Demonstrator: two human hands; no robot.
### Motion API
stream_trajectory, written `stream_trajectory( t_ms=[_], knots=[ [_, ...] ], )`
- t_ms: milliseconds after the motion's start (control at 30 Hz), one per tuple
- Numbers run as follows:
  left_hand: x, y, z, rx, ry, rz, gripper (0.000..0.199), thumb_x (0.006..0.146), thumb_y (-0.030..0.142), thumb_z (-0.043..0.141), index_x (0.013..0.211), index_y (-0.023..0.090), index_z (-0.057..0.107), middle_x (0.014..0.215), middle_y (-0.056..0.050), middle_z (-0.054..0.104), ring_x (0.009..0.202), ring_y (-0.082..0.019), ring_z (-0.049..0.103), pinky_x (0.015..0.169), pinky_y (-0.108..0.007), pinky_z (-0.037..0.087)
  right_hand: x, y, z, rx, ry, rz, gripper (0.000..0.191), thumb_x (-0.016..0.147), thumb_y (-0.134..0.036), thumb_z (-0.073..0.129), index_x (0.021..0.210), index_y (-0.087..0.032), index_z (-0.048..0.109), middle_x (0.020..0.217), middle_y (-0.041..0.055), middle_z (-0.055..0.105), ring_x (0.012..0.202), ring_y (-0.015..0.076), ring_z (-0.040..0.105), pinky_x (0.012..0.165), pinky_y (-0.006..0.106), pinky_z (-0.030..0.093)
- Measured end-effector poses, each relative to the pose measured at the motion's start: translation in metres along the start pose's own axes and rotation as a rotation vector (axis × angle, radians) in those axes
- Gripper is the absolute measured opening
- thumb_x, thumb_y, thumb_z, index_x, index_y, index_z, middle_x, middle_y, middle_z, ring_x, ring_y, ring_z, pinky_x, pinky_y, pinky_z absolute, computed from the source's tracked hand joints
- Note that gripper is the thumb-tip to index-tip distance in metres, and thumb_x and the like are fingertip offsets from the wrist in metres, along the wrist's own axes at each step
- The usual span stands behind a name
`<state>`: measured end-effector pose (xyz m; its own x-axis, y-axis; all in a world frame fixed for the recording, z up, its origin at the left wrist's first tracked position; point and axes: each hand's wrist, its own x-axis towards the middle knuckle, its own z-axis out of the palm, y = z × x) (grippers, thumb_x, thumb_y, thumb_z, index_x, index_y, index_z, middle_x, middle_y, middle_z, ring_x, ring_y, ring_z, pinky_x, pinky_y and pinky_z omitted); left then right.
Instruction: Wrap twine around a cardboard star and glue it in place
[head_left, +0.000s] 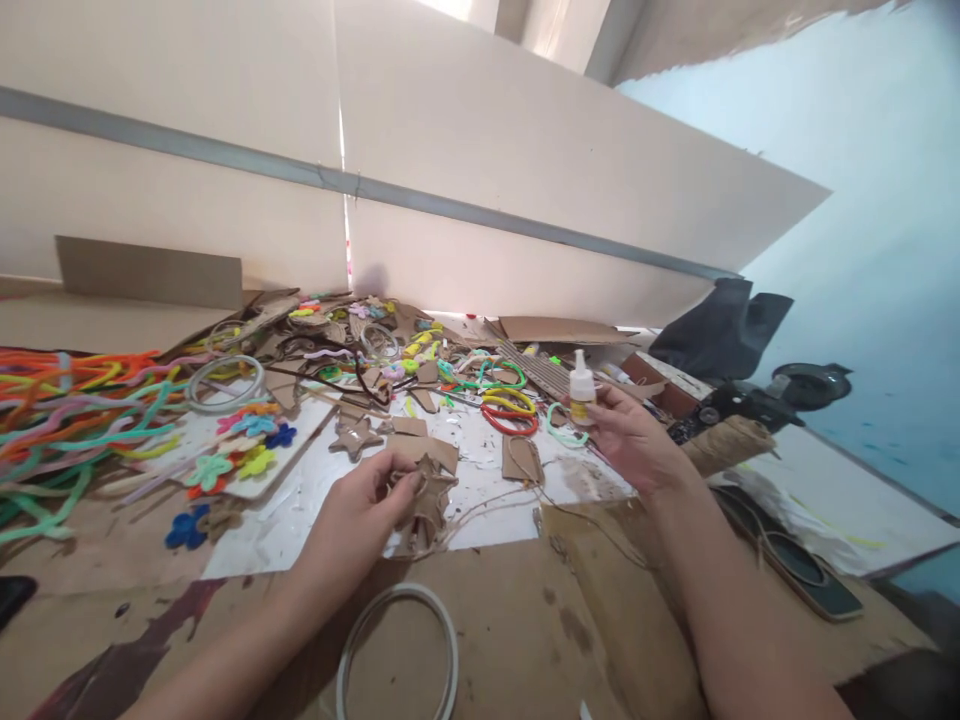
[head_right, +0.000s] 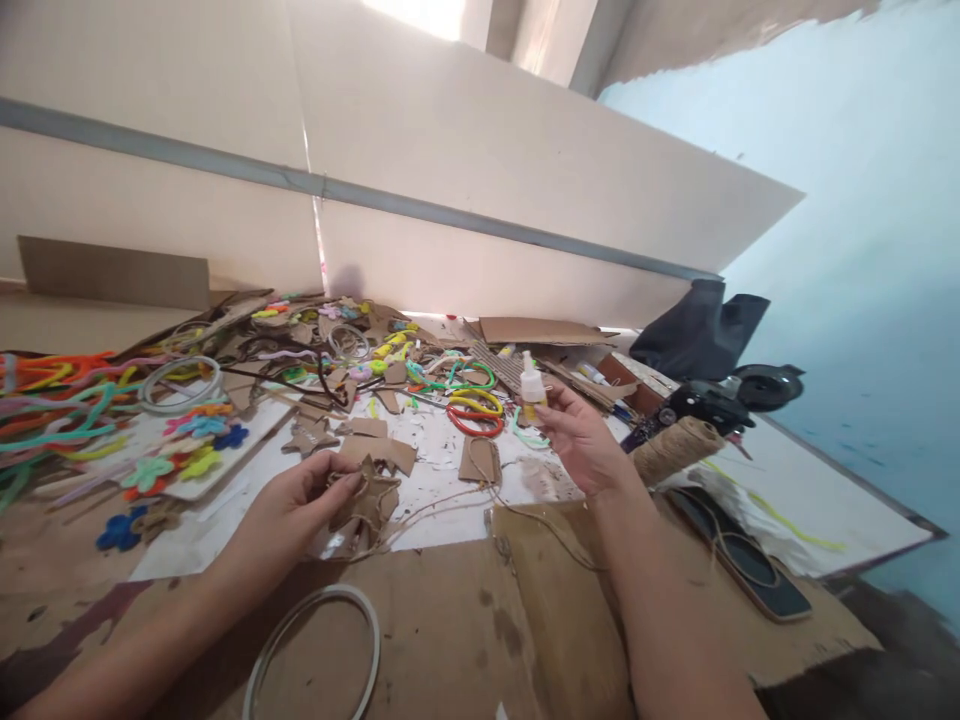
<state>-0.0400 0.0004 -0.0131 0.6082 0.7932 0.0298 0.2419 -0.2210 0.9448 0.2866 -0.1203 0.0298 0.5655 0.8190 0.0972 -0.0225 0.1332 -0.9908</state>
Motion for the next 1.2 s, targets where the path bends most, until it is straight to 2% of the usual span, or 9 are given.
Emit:
stream_trajectory(
  t_ms=[100, 200, 300, 467, 633, 800, 933, 1100, 1200],
  knots=[
    [0.000, 0.002, 0.000, -0.020, -0.006, 0.000, 0.031, 0.090, 0.051, 0.056, 0.091, 0.021, 0.064, 0.072, 0.002, 0.060, 0.067, -0.017, 0.053, 0.063, -0.027, 0.037, 0.008, 0.010, -0.008, -0.055, 0.029, 0.000, 0.045, 0.060, -0.031, 0.091, 0.102, -0.030, 0.072, 0.111, -0.0010, 0.073, 0.104, 0.0201, 0.065, 0.089, 0.031, 0.052],
    [-0.001, 0.006, 0.000, -0.051, -0.016, -0.008, 0.031, 0.089, 0.050, 0.057, 0.089, 0.020, 0.064, 0.070, 0.002, 0.058, 0.067, -0.017, 0.052, 0.063, -0.027, 0.037, 0.013, 0.017, -0.014, -0.103, 0.035, 0.026, 0.050, 0.064, -0.038, 0.088, 0.110, -0.029, 0.072, 0.117, 0.0009, 0.072, 0.099, 0.0205, 0.066, 0.083, 0.031, 0.051],
    [-0.001, 0.008, -0.001, -0.073, -0.007, -0.018, 0.031, 0.087, 0.050, 0.057, 0.090, 0.020, 0.064, 0.069, 0.002, 0.058, 0.066, -0.017, 0.051, 0.062, -0.027, 0.037, 0.016, 0.023, -0.018, -0.162, 0.041, 0.051, 0.048, 0.064, -0.042, 0.087, 0.106, -0.025, 0.072, 0.106, 0.0035, 0.074, 0.088, 0.0211, 0.066, 0.076, 0.032, 0.050],
    [0.000, 0.007, -0.003, -0.049, 0.029, -0.007, 0.030, 0.087, 0.048, 0.058, 0.091, 0.019, 0.065, 0.075, 0.000, 0.062, 0.068, -0.018, 0.054, 0.063, -0.028, 0.039, 0.019, 0.032, -0.019, -0.265, 0.063, 0.023, 0.049, 0.057, -0.038, 0.088, 0.100, -0.024, 0.068, 0.100, 0.0033, 0.073, 0.091, 0.0225, 0.065, 0.083, 0.035, 0.049],
    [0.002, 0.005, -0.003, -0.113, 0.020, -0.011, 0.032, 0.086, 0.049, 0.060, 0.092, 0.018, 0.065, 0.074, 0.000, 0.062, 0.066, -0.017, 0.055, 0.061, -0.027, 0.040, 0.020, 0.039, -0.016, -0.401, 0.044, -0.006, 0.043, 0.058, -0.033, 0.083, 0.097, -0.022, 0.066, 0.094, 0.0023, 0.071, 0.088, 0.0224, 0.063, 0.083, 0.035, 0.047],
    [0.003, 0.007, -0.003, -0.200, 0.027, -0.019, 0.029, 0.085, 0.046, 0.062, 0.089, 0.017, 0.064, 0.075, 0.000, 0.062, 0.065, -0.016, 0.054, 0.059, -0.025, 0.039, 0.021, 0.041, -0.017, -0.545, 0.032, -0.015, 0.034, 0.057, -0.026, 0.079, 0.087, -0.021, 0.065, 0.085, 0.0000, 0.069, 0.081, 0.0212, 0.060, 0.078, 0.034, 0.045],
    [0.003, 0.005, -0.003, -0.211, 0.059, 0.006, 0.026, 0.085, 0.044, 0.062, 0.087, 0.018, 0.063, 0.075, 0.001, 0.060, 0.065, -0.014, 0.053, 0.059, -0.024, 0.040, 0.021, 0.042, -0.020, -0.628, 0.042, 0.004, 0.033, 0.054, -0.024, 0.076, 0.085, -0.021, 0.065, 0.079, -0.0005, 0.069, 0.078, 0.0225, 0.061, 0.077, 0.035, 0.045],
    [0.003, 0.003, -0.001, -0.281, 0.075, -0.039, 0.023, 0.085, 0.040, 0.061, 0.089, 0.018, 0.062, 0.070, 0.003, 0.056, 0.059, -0.011, 0.050, 0.056, -0.022, 0.040, 0.020, 0.040, -0.021, -0.691, 0.060, -0.007, 0.035, 0.051, -0.024, 0.075, 0.085, -0.022, 0.067, 0.083, 0.0038, 0.073, 0.079, 0.0264, 0.063, 0.076, 0.037, 0.046],
    [0.002, 0.003, 0.000, -0.323, 0.052, -0.064, 0.023, 0.086, 0.041, 0.061, 0.092, 0.018, 0.061, 0.065, 0.006, 0.049, 0.050, -0.009, 0.045, 0.047, -0.020, 0.035, 0.019, 0.031, -0.024, -0.723, 0.093, -0.068, 0.033, 0.048, -0.020, 0.074, 0.079, -0.023, 0.066, 0.081, 0.0057, 0.072, 0.079, 0.0278, 0.063, 0.076, 0.038, 0.046]
  ],
)
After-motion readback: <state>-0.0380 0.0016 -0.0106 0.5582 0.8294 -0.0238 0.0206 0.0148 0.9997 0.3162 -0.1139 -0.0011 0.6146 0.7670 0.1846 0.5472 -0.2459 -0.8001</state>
